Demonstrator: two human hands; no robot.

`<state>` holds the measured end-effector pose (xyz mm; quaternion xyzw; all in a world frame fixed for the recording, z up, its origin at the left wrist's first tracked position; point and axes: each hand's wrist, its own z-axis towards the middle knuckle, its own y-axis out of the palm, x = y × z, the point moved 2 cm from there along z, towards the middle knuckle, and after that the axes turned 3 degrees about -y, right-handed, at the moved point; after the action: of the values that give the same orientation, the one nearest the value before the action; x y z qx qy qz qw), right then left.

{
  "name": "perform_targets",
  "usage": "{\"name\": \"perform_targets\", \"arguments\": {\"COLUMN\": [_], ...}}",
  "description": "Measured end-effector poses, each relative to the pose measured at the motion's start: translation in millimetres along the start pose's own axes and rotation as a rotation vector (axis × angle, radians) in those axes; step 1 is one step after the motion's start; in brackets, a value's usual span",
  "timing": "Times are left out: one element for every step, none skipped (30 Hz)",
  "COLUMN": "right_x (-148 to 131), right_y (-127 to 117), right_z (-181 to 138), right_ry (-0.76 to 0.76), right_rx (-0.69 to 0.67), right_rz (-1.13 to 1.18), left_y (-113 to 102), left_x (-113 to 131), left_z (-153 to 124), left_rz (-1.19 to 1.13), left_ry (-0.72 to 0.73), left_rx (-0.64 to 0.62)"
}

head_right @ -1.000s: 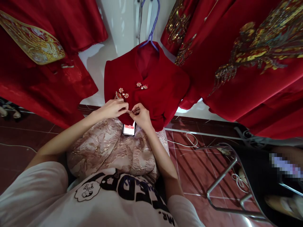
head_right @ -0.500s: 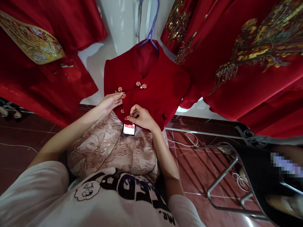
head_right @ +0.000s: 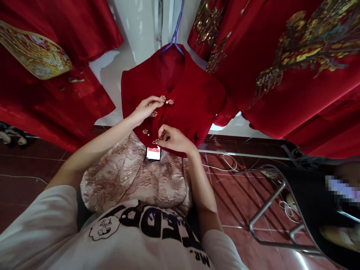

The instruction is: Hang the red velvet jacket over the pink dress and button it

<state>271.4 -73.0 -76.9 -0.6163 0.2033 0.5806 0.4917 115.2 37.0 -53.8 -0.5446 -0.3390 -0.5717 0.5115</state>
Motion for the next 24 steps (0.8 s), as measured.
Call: {"name": "perform_targets", "arguments": {"right_x": [-2,-3,-5,-6,-6,-7,-7,-8,-8,-8,-8,-8,-8,-9,-10,-11,-13,-15,-17,-20,-24,-27,-31,-35], "right_y": [-3,-5,-7,-8,-9,-9,-9,-9,-9,-9,-9,-10,-10,-10,-10,-11,-12,-13,-16,-20,-25,-31,-38,-46], "right_z": [-3,-5,-7,-8,-9,-9,-10,-10,-10,-10,-10,-11,-12,-13,-14,-15,-16,-17,-18,-19,-19,-17,-14,-9], "right_ry": [0.007,0.012,0.014,0.016,0.018,0.019,0.018,0.017,0.015,0.015,0.016,0.018,0.021,0.023,0.023,0.021,0.014,0.000,-0.025,-0.059,-0.102,-0.152,-0.204,-0.249], "right_rx": [-0.034,-0.062,-0.080,-0.094,-0.103,-0.109,-0.109,-0.108,-0.105,-0.099,-0.090,-0.086,-0.086,-0.088,-0.092,-0.093,-0.088,-0.071,-0.038,0.011,0.077,0.154,0.236,0.314], "right_rz": [-0.025,-0.048,-0.069,-0.087,-0.100,-0.109,-0.117,-0.124,-0.133,-0.142,-0.150,-0.156,-0.159,-0.159,-0.154,-0.141,-0.119,-0.088,-0.052,-0.018,0.008,0.019,0.011,-0.015], "left_y": [1,3,4,5,6,7,8,9,10,11,11,12,12,11,10,8,6,3,1,-2,-4,-5,-6,-6], "left_x": [4,7,9,10,12,13,15,18,21,24,27,29,31,33,34,36,37,39,40,42,43,45,46,47], "left_z": [3,6,7,9,10,11,12,14,16,18,20,22,23,24,26,26,27,27,27,27,26,26,25,25], "left_rz": [0.167,0.338,0.501,0.650,0.777,0.881,0.963,1.028,1.079,1.117,1.145,1.164,1.178,1.186,1.189,1.188,1.181,1.169,1.152,1.133,1.113,1.094,1.077,1.061], "left_ry": [0.137,0.257,0.350,0.419,0.470,0.508,0.539,0.567,0.592,0.617,0.641,0.664,0.685,0.703,0.719,0.735,0.754,0.773,0.791,0.805,0.812,0.811,0.805,0.796], "left_rx": [0.012,0.026,0.034,0.037,0.038,0.041,0.044,0.040,0.032,0.019,0.002,-0.017,-0.035,-0.050,-0.065,-0.084,-0.107,-0.133,-0.163,-0.195,-0.226,-0.253,-0.277,-0.294]}}
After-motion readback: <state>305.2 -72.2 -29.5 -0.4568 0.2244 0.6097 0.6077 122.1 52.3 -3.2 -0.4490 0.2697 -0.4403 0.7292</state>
